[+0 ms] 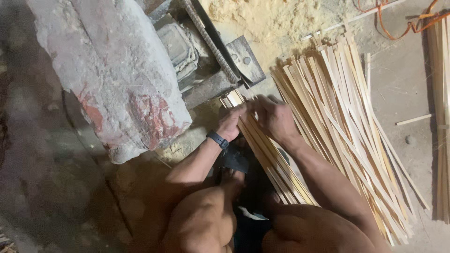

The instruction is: The person repeatedly feeds bundles of thin wooden sticks into a stationary cutting machine to trim their ends. After each cut, the person removes the trimmed sticks and places them on a pile on the floor.

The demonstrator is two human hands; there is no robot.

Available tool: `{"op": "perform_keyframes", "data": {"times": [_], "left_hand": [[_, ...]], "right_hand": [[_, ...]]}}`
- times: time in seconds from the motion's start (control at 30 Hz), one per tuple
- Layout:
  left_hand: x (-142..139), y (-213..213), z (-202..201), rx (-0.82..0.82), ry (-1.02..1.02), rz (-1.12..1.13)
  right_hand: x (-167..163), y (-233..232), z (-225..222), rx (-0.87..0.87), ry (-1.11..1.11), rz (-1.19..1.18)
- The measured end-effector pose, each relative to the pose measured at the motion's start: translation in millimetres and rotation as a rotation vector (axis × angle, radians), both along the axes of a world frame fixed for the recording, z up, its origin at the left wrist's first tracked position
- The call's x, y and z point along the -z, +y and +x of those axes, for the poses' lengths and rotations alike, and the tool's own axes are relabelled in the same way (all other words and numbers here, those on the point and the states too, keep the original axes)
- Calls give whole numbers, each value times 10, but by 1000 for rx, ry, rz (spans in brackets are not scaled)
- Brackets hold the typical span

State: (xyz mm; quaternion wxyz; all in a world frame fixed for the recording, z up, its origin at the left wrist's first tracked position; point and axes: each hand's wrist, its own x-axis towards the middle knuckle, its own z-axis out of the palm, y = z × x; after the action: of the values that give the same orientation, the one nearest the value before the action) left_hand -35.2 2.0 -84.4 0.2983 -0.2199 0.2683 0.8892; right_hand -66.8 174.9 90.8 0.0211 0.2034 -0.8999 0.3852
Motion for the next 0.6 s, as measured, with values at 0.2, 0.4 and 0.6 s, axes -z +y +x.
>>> {"op": "perform_keyframes", "data": {"times": [0.2,0.4,0.6], "left_hand": [[-489,52,-72,-4,91,-214],[-654,54,-79,13,122,-159],[-171,-16,-3,66,93,-253]], "right_hand": [[-205,414,481,28,346,206],[37,297,557,64,70,123],[161,78,187,85,-27,90]]}}
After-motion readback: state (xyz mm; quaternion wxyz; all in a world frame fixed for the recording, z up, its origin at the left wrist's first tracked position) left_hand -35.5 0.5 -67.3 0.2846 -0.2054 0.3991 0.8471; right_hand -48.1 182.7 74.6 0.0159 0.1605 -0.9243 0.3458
